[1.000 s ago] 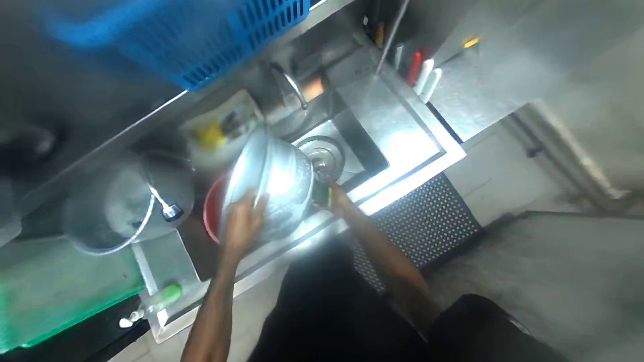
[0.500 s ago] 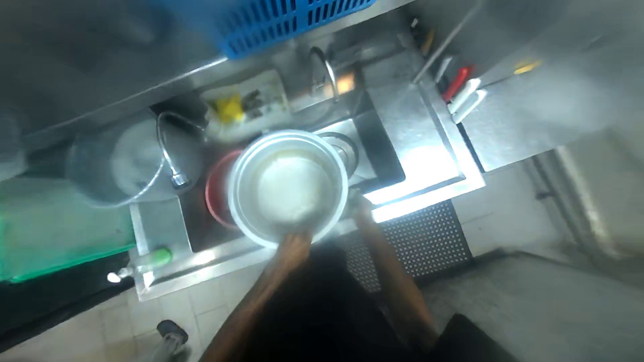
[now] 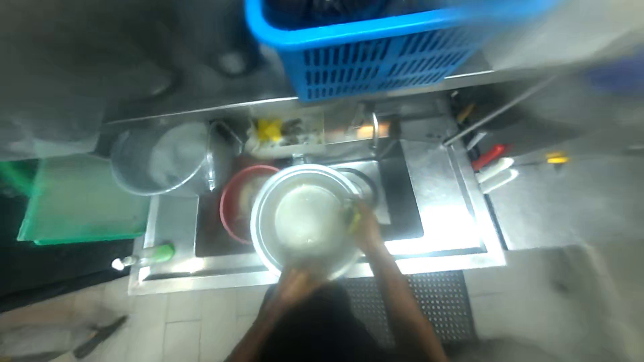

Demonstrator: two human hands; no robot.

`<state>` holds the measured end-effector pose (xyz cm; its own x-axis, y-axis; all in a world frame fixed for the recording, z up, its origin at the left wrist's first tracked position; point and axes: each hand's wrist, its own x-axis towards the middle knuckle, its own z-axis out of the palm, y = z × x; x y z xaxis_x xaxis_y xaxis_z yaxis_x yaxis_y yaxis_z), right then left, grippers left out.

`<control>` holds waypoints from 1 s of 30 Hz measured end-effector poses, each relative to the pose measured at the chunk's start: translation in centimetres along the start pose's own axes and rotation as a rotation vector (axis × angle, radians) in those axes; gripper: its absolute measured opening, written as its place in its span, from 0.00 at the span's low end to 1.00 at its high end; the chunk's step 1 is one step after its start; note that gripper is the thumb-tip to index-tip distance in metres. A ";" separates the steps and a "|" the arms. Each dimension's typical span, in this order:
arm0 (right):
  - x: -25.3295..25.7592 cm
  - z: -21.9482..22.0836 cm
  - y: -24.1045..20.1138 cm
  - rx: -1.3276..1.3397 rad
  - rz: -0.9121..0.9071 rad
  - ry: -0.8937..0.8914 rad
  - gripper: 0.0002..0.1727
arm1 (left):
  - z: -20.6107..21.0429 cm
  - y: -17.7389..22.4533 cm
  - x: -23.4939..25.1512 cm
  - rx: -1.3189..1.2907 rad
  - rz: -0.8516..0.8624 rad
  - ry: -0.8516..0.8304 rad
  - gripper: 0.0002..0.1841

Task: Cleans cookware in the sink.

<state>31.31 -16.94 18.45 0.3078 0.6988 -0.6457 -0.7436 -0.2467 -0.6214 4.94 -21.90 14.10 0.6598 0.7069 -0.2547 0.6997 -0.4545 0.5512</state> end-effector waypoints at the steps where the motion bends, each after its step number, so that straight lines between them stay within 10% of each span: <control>1: 0.4 1.3 0.4 -0.038 0.042 -0.045 0.24 | -0.6 -0.5 -0.2 -0.050 -0.017 0.094 0.32; 10: 13.6 14.8 -4.6 -0.617 -0.464 -0.117 0.26 | -6.7 -8.4 -4.0 -0.554 -0.199 0.566 0.18; 16: 22.8 23.1 -5.4 -2.050 -0.362 -0.104 0.30 | -8.8 -13.3 -10.3 -0.583 -0.404 0.522 0.18; 21: 28.6 26.1 -1.2 -1.906 -0.263 -0.385 0.28 | -8.9 -15.8 -14.3 -0.606 -0.549 0.457 0.17; 27: 32.1 22.7 -0.3 -1.752 -0.324 -0.313 0.27 | -10.2 -16.5 -15.1 -0.639 -0.521 0.470 0.16; 30: 24.4 22.6 -4.6 -1.545 -0.289 -0.088 0.25 | -10.7 -16.2 -13.1 -0.746 -0.437 0.487 0.15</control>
<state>28.85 16.47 15.58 0.2513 0.8637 -0.4369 0.6502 -0.4850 -0.5847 -18.00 -17.99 17.02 0.0832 0.9525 -0.2930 0.3929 0.2389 0.8880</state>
